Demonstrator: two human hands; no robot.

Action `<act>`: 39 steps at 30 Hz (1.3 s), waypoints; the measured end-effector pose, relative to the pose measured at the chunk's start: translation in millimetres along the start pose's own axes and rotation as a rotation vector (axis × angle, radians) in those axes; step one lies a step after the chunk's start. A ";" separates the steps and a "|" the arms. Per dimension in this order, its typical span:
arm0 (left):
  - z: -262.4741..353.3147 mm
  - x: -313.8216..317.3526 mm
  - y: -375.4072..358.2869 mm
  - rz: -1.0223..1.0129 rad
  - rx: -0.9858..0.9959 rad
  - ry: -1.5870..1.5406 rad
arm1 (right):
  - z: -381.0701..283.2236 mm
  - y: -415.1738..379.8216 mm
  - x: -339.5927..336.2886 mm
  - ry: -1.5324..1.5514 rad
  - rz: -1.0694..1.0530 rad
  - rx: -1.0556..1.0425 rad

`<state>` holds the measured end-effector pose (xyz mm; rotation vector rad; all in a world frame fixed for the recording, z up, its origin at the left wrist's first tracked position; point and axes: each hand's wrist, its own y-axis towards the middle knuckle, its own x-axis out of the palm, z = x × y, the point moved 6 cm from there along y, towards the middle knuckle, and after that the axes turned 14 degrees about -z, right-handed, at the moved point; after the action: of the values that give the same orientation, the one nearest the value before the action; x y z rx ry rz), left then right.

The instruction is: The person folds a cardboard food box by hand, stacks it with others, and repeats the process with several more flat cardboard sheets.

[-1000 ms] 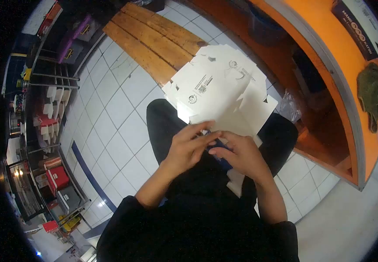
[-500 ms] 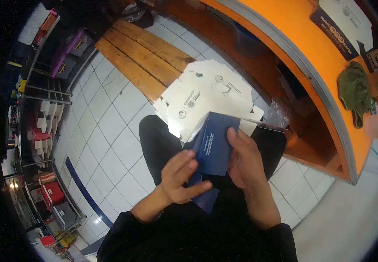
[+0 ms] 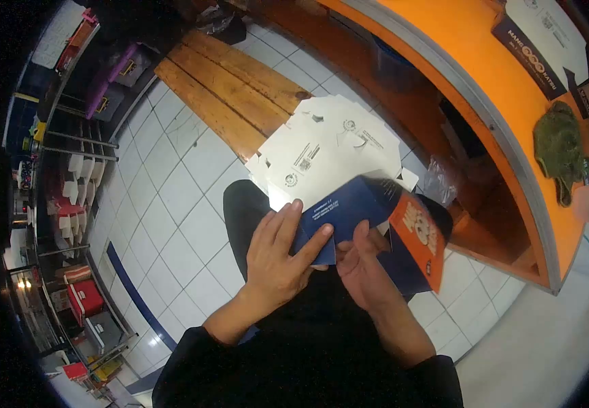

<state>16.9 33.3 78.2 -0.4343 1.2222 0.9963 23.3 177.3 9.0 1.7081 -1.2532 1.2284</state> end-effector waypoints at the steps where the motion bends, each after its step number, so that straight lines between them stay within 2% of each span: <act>1: -2.5 3.9 -1.7 0.011 -0.008 -0.075 | 0.9 0.1 4.0 -0.065 0.020 0.028; 5: -8.3 6.1 -0.2 -0.012 -0.043 -0.334 | 16.3 -9.1 2.4 -0.147 0.083 0.081; 8: -9.5 9.9 1.6 -0.006 0.005 -0.334 | 21.9 -7.3 12.7 -0.147 0.103 0.111; 12: -11.1 9.4 0.3 -0.007 0.031 -0.350 | 28.7 -19.7 -12.0 -0.123 0.075 0.114; 14: -17.7 12.2 -6.6 0.052 -0.010 -0.571 | 14.4 -11.7 -1.8 -1.126 0.086 0.408; 15: -17.3 11.2 -6.9 0.059 -0.006 -0.566 | 11.7 -7.4 3.6 -1.130 0.080 0.402; 17: -18.9 9.6 -8.6 0.086 0.000 -0.685 | 6.2 -2.7 11.1 -0.814 0.151 0.276; 18: -21.8 8.8 -9.8 0.083 -0.004 -0.686 | 2.4 -0.1 16.1 -0.811 0.153 0.281; 20: -28.6 16.0 -10.3 -0.104 0.077 -0.934 | -6.4 5.5 27.3 -0.486 0.102 0.161; 21: -35.8 12.3 -7.3 -0.111 0.062 -0.941 | -7.1 3.3 27.9 -0.478 0.112 0.173; 23: -38.0 3.8 0.6 -0.211 0.148 -0.795 | 3.3 -4.6 32.7 -0.399 0.009 0.328; 25: -42.4 13.8 -3.6 -0.248 0.158 -0.848 | 0.0 -7.2 32.5 -0.306 0.036 0.330; 27: -44.5 37.5 -10.3 -0.472 0.056 -1.069 | -7.4 -1.7 41.9 -0.226 0.048 0.318; 28: -42.7 42.2 -11.6 -0.462 0.066 -1.059 | -18.3 7.2 50.5 -0.212 0.052 0.230; 30: -33.5 69.9 -21.3 -0.654 -0.099 -1.261 | -33.1 14.4 52.0 -0.168 0.083 0.113; 31: -27.4 76.6 -25.8 -0.648 -0.090 -1.252 | -35.5 15.4 50.4 -0.173 0.072 0.106; 33: -14.1 66.1 -23.4 -0.433 0.106 -1.021 | -35.5 15.4 44.9 -0.302 0.052 0.162; 34: -13.7 58.3 -21.5 -0.339 0.140 -1.022 | -34.8 13.3 40.8 -0.298 0.066 0.164; 36: -20.7 49.4 -15.4 -0.287 0.148 -1.097 | -19.4 6.1 32.5 -0.328 0.042 0.393; 37: -26.0 43.7 -13.6 -0.220 0.171 -1.149 | -15.4 3.0 28.1 -0.324 0.049 0.402; 39: -32.1 48.0 -18.9 -0.232 0.147 -1.130 | -3.4 -0.1 30.6 -0.330 -0.122 0.437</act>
<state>14.4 18.2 19.4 0.1290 0.2059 0.7432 25.1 170.9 39.0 2.3453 -1.0912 1.2456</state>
